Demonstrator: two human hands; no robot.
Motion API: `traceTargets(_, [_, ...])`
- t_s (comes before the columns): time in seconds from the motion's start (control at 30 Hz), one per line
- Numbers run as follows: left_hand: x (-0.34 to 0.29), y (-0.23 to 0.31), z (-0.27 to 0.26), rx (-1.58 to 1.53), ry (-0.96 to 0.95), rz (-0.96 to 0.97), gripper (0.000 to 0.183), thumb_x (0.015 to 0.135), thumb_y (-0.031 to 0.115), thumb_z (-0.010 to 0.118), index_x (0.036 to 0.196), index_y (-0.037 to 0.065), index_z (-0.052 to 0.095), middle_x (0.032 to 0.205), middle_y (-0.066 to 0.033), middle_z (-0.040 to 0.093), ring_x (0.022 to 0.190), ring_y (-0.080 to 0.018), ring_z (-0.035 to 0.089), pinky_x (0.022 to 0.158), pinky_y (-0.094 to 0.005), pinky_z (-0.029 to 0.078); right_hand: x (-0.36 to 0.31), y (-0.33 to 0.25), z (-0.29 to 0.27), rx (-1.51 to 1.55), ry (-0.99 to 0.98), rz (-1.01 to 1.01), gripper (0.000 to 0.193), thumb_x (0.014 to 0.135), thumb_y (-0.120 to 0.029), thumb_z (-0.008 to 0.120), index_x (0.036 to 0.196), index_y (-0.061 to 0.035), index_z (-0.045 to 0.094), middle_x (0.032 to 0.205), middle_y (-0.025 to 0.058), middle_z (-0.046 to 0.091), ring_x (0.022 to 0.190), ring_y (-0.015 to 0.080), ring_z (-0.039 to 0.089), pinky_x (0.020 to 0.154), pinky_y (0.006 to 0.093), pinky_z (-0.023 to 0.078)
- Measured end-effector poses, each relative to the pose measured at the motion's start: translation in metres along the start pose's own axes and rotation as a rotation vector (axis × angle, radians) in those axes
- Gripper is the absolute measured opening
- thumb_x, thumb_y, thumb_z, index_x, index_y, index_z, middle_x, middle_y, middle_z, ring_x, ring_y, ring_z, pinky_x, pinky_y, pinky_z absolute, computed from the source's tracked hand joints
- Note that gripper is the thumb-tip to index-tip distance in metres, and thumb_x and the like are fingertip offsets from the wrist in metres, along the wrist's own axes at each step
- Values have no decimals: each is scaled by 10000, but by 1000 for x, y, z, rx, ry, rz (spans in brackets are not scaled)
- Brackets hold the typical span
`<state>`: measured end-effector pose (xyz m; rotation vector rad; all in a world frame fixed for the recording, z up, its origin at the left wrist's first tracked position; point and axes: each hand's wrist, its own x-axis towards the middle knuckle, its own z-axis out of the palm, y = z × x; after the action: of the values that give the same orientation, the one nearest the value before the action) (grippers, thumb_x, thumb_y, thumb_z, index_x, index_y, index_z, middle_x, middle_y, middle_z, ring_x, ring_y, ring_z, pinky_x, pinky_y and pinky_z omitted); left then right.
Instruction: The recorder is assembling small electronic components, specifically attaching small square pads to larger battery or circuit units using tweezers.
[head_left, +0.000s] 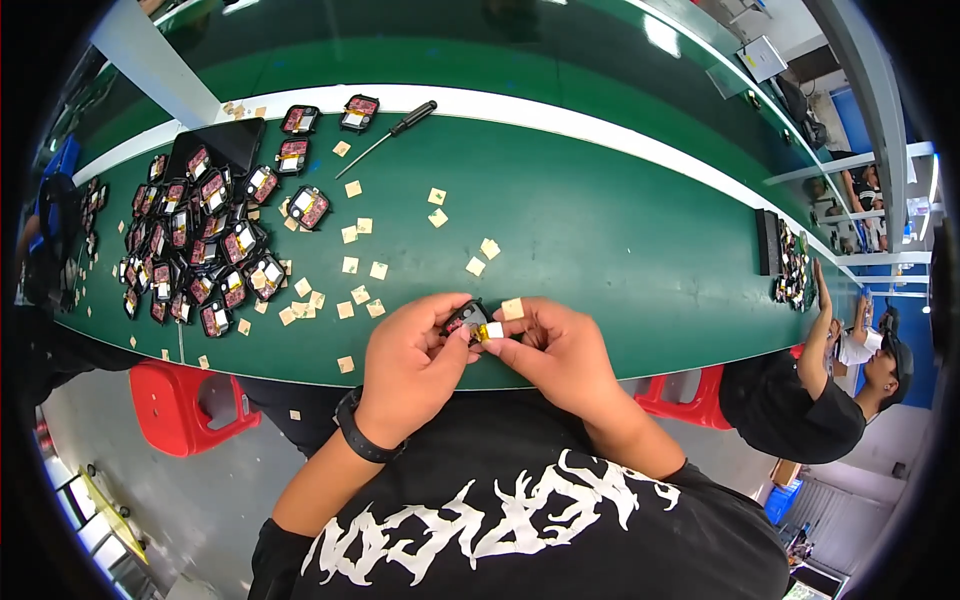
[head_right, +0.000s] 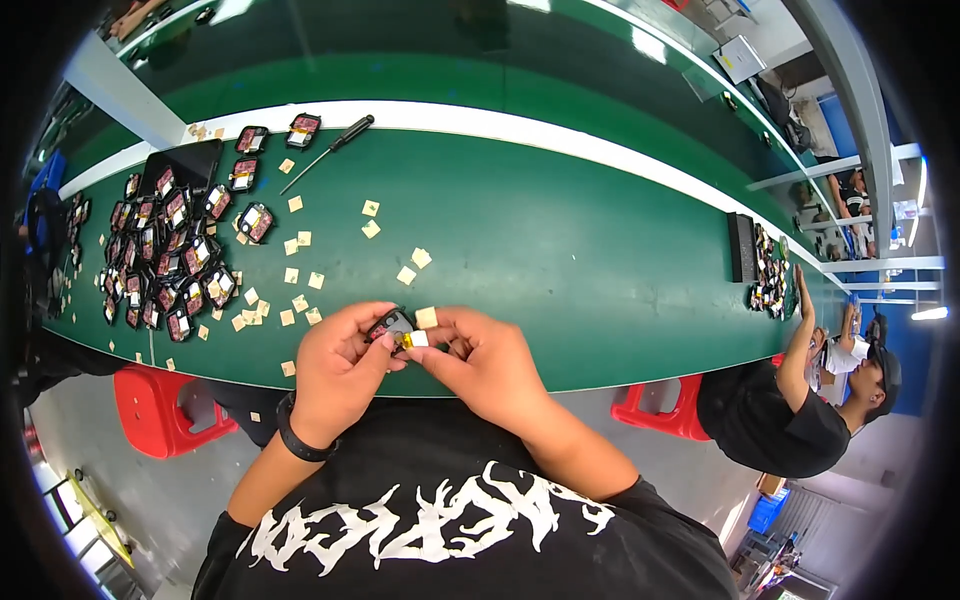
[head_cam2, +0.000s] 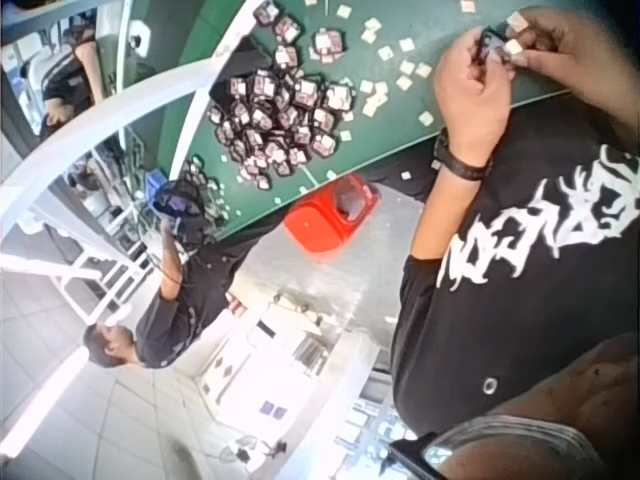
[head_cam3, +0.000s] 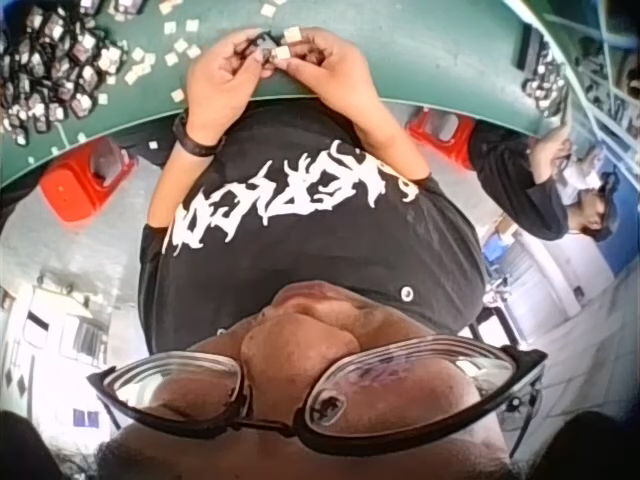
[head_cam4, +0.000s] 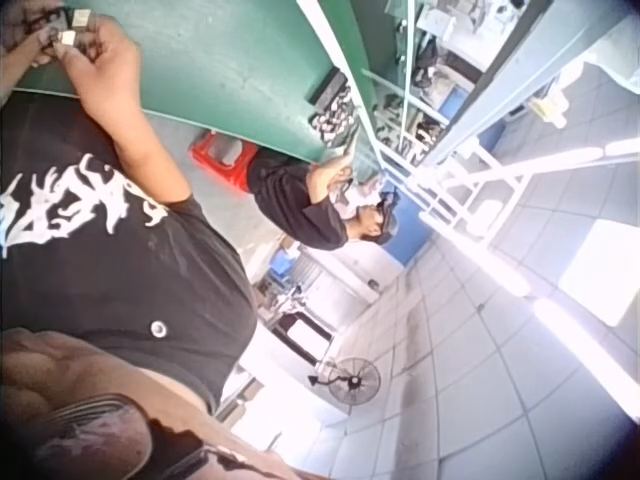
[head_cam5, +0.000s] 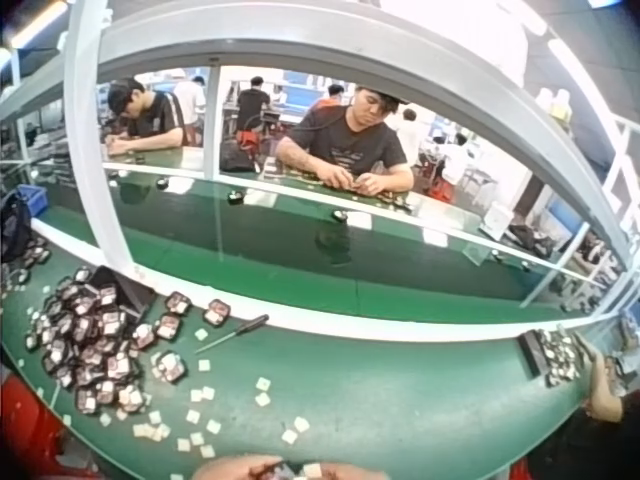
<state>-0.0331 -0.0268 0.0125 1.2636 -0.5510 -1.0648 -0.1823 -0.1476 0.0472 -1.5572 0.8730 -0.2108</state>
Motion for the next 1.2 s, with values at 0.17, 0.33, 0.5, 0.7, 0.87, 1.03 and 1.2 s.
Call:
traceTargets(0.17, [-1,1,1,48,-9,-38,240,983,-60,592,1222,-76,608,1059,-119,693,891,-141,735,777,-274,618,5,-2,3,175,94,85,105,930,-11,768,1014,30,720,787,-52,653,650,-12,514,559,183,390])
traceTargets(0.33, [-2,1,1,154,-1,17,201,974,-64,601,1174,-68,611,1016,-108,666,840,-136,722,705,-258,580,1,-7,3,54,54,119,119,929,-61,763,985,34,718,726,-47,625,647,9,483,556,231,402])
traceTargets(0.5, [-1,-4,0,159,27,56,212,956,-74,606,1168,-63,617,1007,-111,657,835,-123,711,672,-256,561,-1,-12,12,-122,163,-83,125,904,-47,806,876,34,715,706,-39,614,630,13,471,538,226,377])
traceTargets(0.7, [0,-7,-3,247,12,108,222,951,-79,608,1172,-57,620,1009,-115,655,843,-126,711,665,-257,559,1,-12,18,-217,135,-211,94,920,-51,780,910,36,745,767,55,672,679,73,558,585,275,437])
traceTargets(0.87, [-1,-7,-4,135,1,122,239,964,-75,599,1203,-68,599,1025,-130,661,896,-143,730,715,-275,593,6,-1,21,46,74,-67,118,989,-59,704,1025,43,751,864,86,744,783,104,684,681,271,525])
traceTargets(1.03, [-2,-9,-6,21,-37,89,247,1030,-58,534,1275,-72,546,1129,-108,663,986,-144,692,864,-305,616,5,-5,35,397,105,78,172,1028,-87,667,1063,70,729,965,78,758,861,116,712,782,256,563])
traceTargets(1.2, [-3,-7,-5,5,-15,91,243,1012,-74,544,1255,-85,552,1122,-129,666,965,-157,708,852,-304,619,9,5,34,367,121,70,145,1000,-58,700,1057,74,719,933,88,739,883,137,716,779,258,569])
